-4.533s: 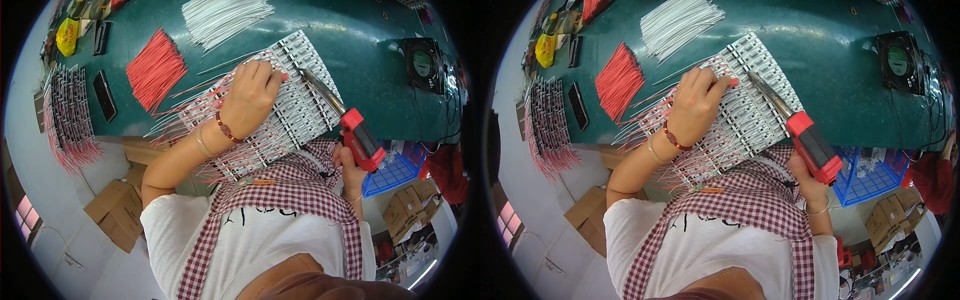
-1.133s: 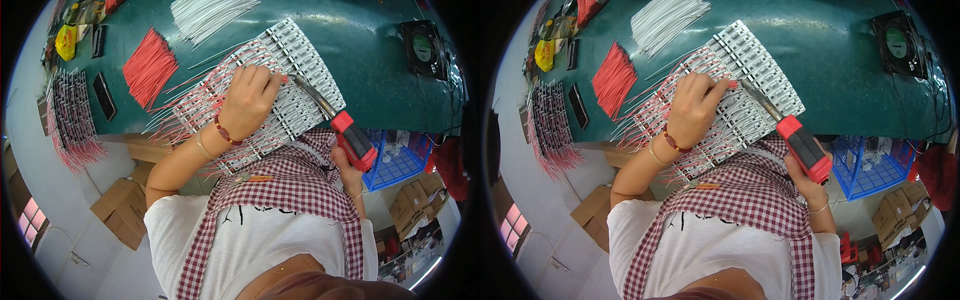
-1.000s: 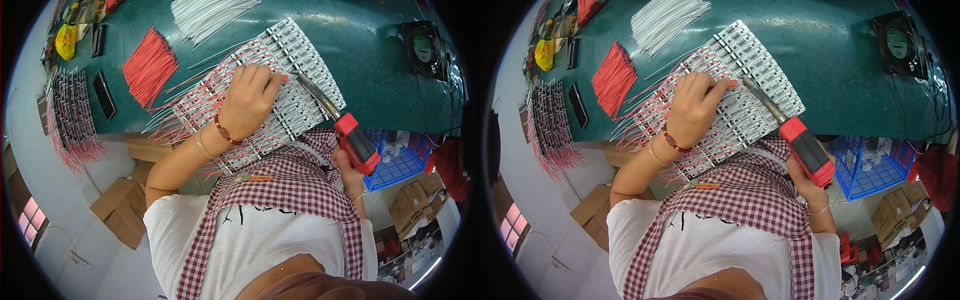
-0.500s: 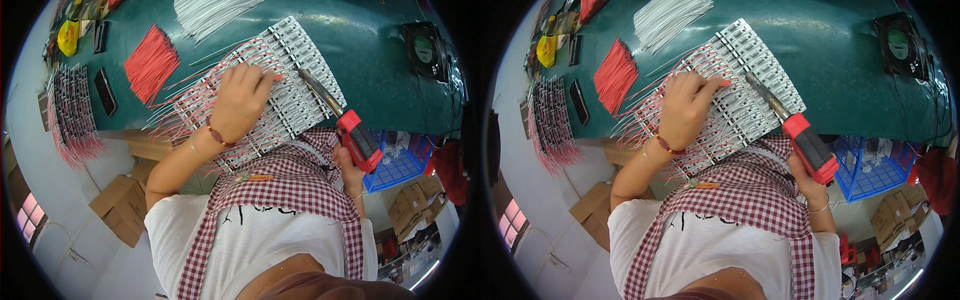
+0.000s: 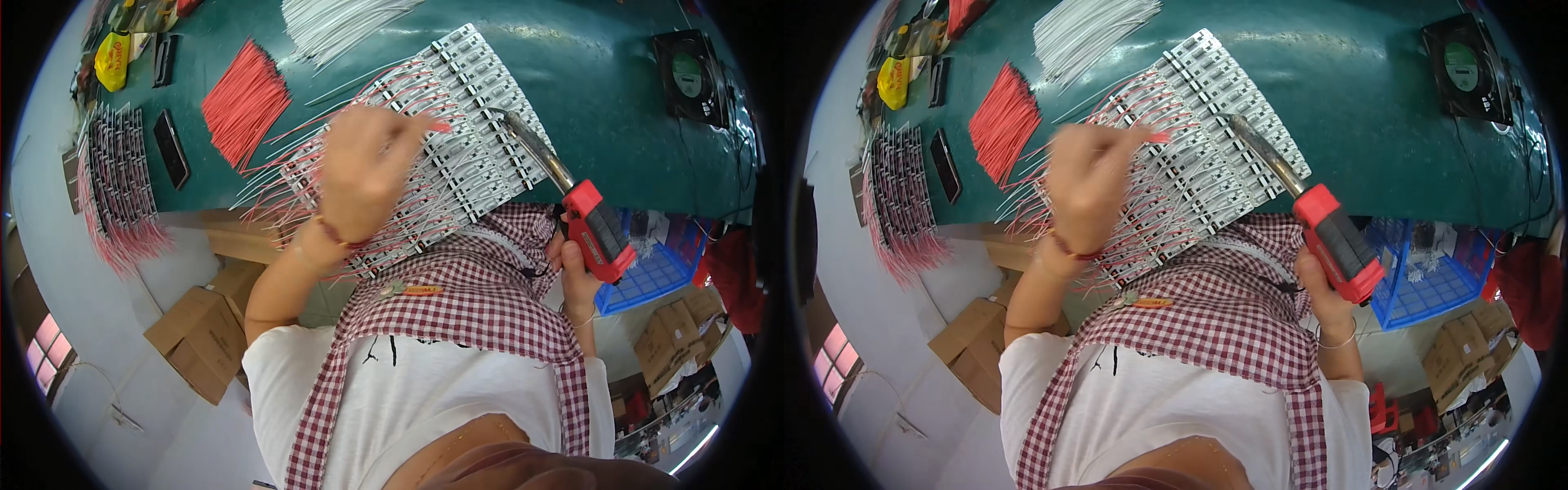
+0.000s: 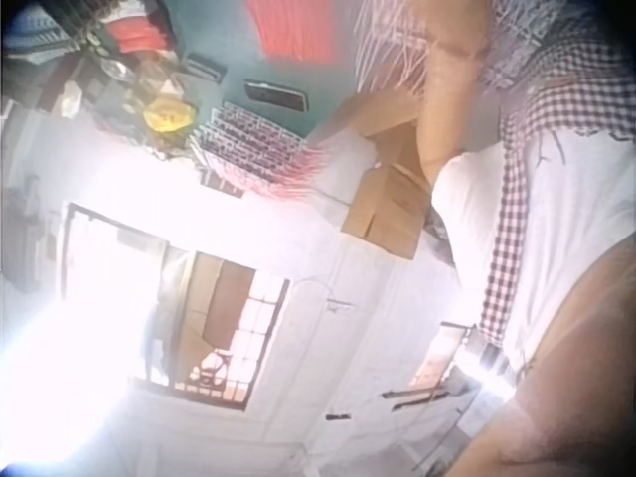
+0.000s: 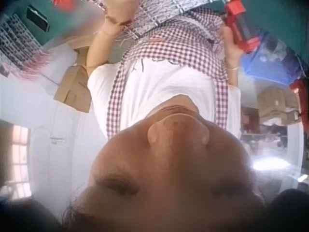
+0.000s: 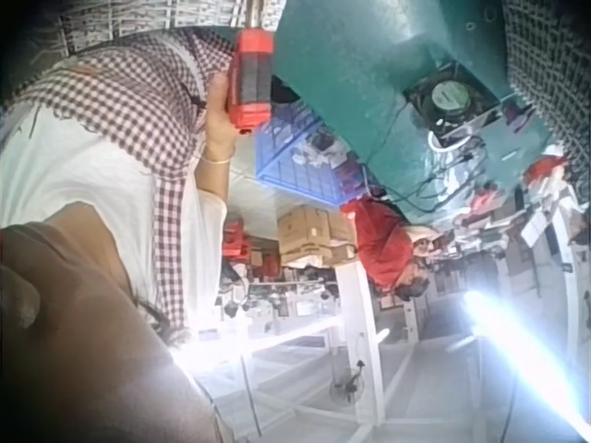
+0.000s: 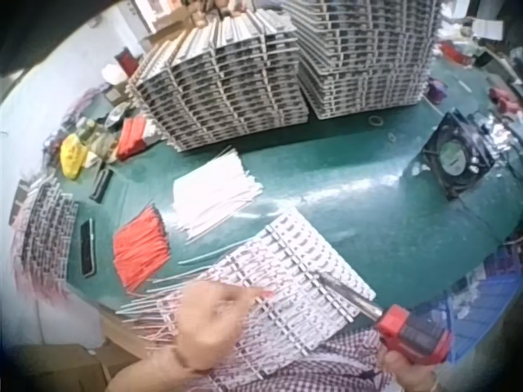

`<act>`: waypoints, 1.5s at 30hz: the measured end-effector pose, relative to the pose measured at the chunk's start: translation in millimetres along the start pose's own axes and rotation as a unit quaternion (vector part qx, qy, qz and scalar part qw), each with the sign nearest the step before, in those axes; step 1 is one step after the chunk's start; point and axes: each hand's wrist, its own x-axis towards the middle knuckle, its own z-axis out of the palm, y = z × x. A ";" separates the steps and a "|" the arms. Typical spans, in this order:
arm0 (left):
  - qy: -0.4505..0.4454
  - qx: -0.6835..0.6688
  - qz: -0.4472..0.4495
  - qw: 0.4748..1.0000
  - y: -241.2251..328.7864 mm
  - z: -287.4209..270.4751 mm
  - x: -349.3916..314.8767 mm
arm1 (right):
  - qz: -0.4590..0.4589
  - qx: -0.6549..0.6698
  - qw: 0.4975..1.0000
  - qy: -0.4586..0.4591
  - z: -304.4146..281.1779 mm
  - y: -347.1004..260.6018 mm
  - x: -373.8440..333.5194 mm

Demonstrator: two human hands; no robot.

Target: The person uses a soldering iron to attach red and white wires to a grid of electronic components on a green workbench. They repeatedly pick up individual wires, place them into slots on the component board, and apply heat with the soldering iron to secure them.

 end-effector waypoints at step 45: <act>-0.046 -0.074 -0.003 0.996 14.2 51.9 -6.5 | 0.009 -0.072 0.996 -0.043 -8.5 13.6 -3.7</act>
